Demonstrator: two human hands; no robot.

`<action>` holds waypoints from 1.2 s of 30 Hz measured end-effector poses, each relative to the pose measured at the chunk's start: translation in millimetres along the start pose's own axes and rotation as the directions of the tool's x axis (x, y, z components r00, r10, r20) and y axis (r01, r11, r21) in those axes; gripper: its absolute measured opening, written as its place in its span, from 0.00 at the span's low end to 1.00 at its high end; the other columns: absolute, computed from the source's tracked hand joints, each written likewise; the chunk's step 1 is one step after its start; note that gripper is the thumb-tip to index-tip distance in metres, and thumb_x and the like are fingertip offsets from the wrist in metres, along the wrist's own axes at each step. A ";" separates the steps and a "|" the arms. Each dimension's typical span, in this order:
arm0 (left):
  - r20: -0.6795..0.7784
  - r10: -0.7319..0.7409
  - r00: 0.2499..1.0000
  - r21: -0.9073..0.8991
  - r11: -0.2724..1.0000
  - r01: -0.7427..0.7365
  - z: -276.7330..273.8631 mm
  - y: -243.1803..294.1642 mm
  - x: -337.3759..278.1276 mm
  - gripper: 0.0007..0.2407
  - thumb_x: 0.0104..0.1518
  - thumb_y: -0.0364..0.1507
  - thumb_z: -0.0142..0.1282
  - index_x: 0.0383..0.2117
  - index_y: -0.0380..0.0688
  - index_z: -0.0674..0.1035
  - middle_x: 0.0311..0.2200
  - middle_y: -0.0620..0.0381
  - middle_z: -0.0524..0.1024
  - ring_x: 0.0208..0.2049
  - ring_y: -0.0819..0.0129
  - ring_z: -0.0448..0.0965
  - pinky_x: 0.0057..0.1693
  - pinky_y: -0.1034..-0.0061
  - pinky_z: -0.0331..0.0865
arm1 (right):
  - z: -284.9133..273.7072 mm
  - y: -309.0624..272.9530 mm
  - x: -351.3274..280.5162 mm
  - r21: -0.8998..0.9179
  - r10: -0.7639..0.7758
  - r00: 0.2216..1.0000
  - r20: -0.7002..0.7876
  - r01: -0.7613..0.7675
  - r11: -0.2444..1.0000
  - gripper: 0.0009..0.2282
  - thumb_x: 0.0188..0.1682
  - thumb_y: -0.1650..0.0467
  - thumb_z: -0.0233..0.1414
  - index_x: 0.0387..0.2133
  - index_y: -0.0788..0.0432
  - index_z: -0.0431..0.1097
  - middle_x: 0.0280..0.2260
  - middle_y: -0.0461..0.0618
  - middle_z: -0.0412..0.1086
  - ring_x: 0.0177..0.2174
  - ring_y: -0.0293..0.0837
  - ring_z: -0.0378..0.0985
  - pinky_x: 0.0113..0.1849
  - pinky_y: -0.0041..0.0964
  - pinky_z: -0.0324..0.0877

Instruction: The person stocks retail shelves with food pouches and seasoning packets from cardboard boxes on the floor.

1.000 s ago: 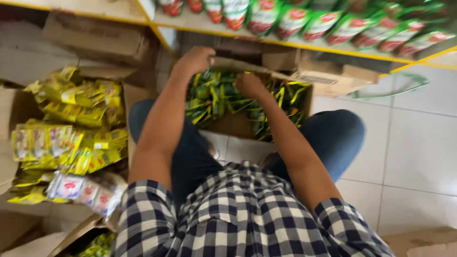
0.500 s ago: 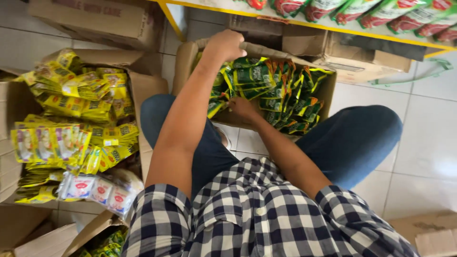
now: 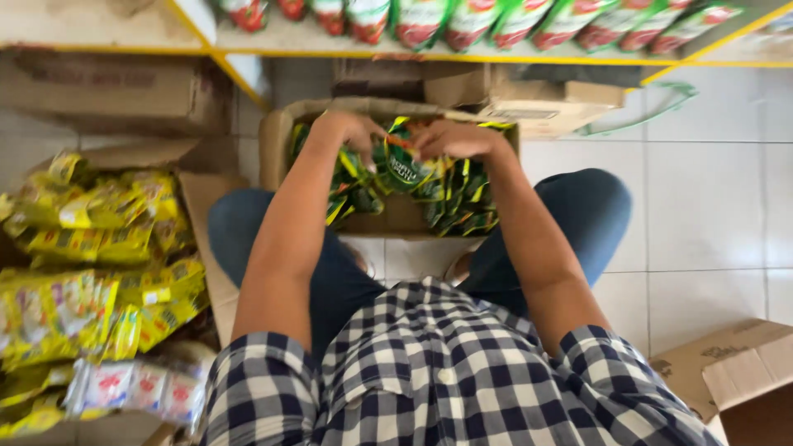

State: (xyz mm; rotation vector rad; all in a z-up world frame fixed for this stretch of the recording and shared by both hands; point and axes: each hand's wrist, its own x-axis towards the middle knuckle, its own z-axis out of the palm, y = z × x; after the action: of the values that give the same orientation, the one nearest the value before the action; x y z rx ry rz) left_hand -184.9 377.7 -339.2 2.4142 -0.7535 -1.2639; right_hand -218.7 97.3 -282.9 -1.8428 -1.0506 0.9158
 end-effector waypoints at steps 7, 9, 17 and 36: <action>-0.344 0.312 0.886 -0.748 0.479 -0.459 -27.0 110.5 -75.9 0.16 0.57 0.33 0.64 0.49 0.37 0.82 0.40 0.62 0.80 0.41 0.76 0.79 0.49 0.72 0.79 | -48.5 -50.0 -74.0 0.573 0.118 0.747 -0.654 0.387 0.722 0.05 0.56 0.71 0.58 0.35 0.64 0.75 0.34 0.47 0.75 0.35 0.37 0.74 0.39 0.33 0.67; -0.446 0.264 0.855 -0.733 0.440 -0.519 -32.6 134.1 -91.4 0.14 0.59 0.32 0.62 0.46 0.36 0.82 0.38 0.61 0.82 0.39 0.75 0.81 0.47 0.73 0.79 | -49.7 -87.1 -70.8 0.567 0.147 0.658 -0.738 0.489 0.663 0.06 0.56 0.71 0.57 0.34 0.62 0.76 0.33 0.46 0.75 0.34 0.37 0.74 0.38 0.32 0.68; -0.780 0.026 0.625 -0.559 0.420 -0.715 -60.0 181.5 -118.8 0.12 0.61 0.32 0.60 0.46 0.37 0.84 0.36 0.61 0.81 0.37 0.77 0.80 0.45 0.76 0.78 | -57.1 -121.5 -101.3 0.314 0.095 0.511 -0.854 0.361 0.878 0.05 0.47 0.76 0.60 0.36 0.60 0.77 0.32 0.37 0.74 0.33 0.28 0.73 0.36 0.27 0.70; -0.982 0.032 -0.188 0.112 0.893 -0.435 -366.6 329.7 -6.7 0.06 0.60 0.29 0.59 0.31 0.40 0.77 0.24 0.47 0.81 0.28 0.46 0.81 0.34 0.56 0.70 | -330.9 -173.7 -91.3 -0.448 -0.427 -0.282 -0.859 0.012 0.894 0.02 0.55 0.76 0.52 0.34 0.63 0.68 0.24 0.50 0.71 0.21 0.39 0.76 0.25 0.35 0.69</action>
State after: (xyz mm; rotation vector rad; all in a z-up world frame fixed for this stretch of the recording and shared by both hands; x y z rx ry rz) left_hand 14.3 125.3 34.6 1.9061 -0.3534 0.8482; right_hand -22.7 -23.1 25.5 -1.6323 -0.2729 -1.1636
